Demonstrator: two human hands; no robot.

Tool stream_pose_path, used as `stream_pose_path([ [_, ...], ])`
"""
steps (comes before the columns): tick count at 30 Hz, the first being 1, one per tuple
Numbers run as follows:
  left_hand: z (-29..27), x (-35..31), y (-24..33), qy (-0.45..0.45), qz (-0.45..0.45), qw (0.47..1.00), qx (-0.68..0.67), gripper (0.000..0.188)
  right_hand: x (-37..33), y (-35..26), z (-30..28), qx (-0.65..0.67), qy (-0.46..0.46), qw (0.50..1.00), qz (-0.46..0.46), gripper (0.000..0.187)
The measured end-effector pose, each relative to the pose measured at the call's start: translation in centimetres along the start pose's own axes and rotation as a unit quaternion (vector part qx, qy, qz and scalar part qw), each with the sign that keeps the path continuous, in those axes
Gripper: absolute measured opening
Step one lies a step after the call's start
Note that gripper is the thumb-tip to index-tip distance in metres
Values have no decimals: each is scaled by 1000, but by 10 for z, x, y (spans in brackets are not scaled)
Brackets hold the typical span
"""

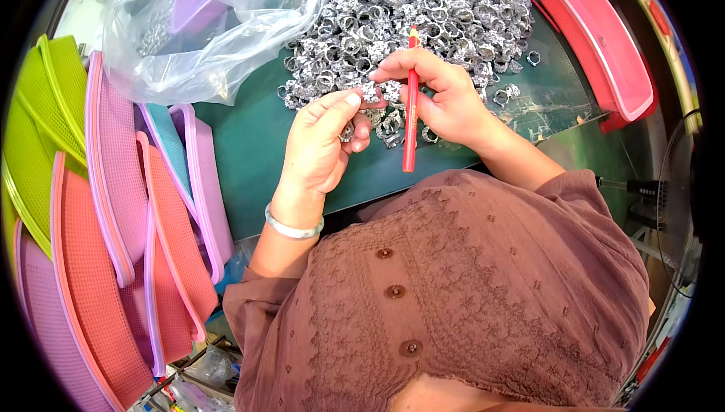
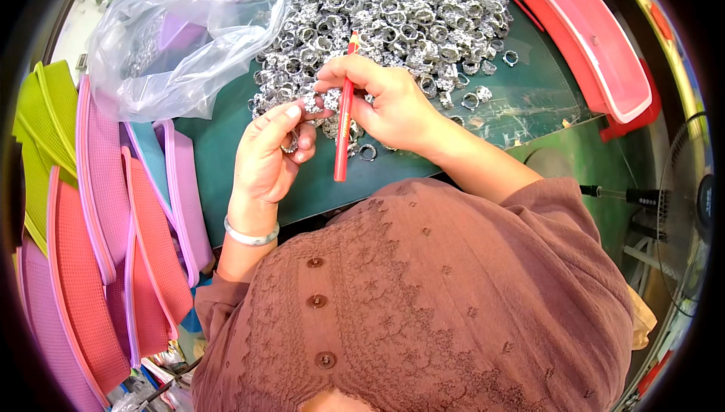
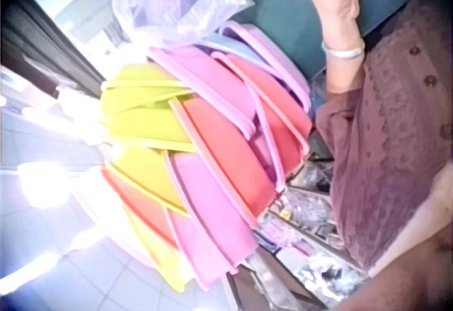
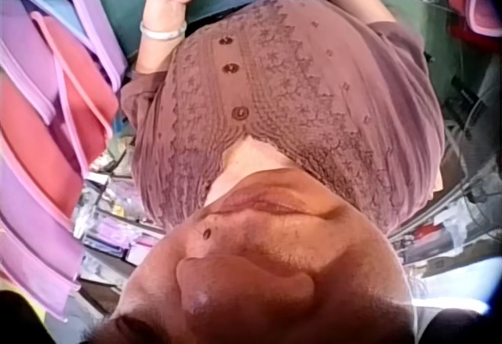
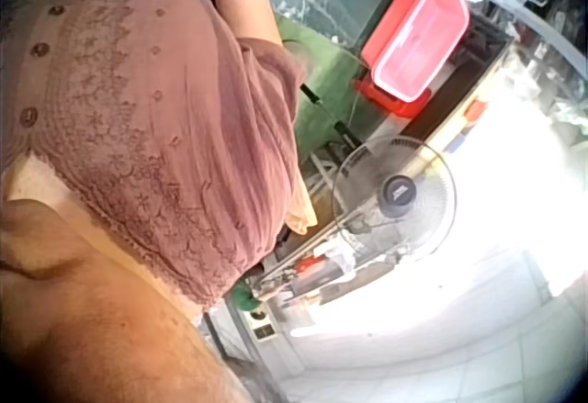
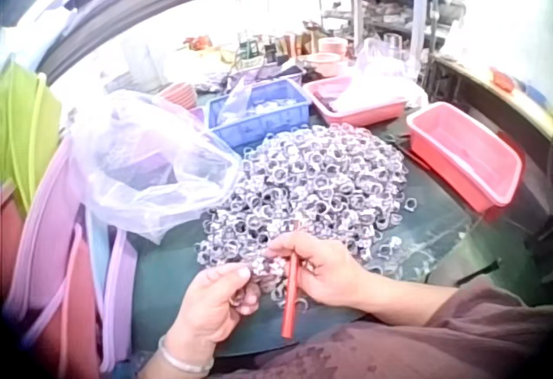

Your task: The person picks up small circular metal components from a pile on a workbench, uses a red tool to scrape each part individually, and places them into a plastic bag.

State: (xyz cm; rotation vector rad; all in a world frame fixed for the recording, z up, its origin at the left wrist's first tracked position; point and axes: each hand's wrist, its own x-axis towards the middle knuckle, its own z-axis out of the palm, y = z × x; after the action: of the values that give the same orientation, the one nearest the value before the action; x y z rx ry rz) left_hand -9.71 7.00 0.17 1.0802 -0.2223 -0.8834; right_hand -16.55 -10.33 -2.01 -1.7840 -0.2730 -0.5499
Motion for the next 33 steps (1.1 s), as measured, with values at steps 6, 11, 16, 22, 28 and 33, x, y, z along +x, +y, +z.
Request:
stream_pose_path([
  [6, -7, -2, -3, 0, 6, 999, -37, 17, 1, 3, 5, 13, -4, 1000, 15, 32],
  [11, -9, -3, -4, -10, 10, 998, -53, 18, 3, 3, 7, 14, -11, 999, 34, 32],
  [16, -5, -4, 1, -5, -11, 1000, -20, 24, 4, 3, 9, 74, -5, 993, 95, 32],
  [22, -6, -4, 1, -10, -17, 999, -40, 24, 5, 4, 8, 117, -17, 984, 135, 32],
  [28, -5, -5, 0, -16, -23, 998, -59, 24, 6, 6, 8, 112, -21, 984, 140, 30],
  [33, -7, -6, -1, -16, -29, 997, -65, 27, 6, 4, 9, 107, -19, 983, 148, 29],
])
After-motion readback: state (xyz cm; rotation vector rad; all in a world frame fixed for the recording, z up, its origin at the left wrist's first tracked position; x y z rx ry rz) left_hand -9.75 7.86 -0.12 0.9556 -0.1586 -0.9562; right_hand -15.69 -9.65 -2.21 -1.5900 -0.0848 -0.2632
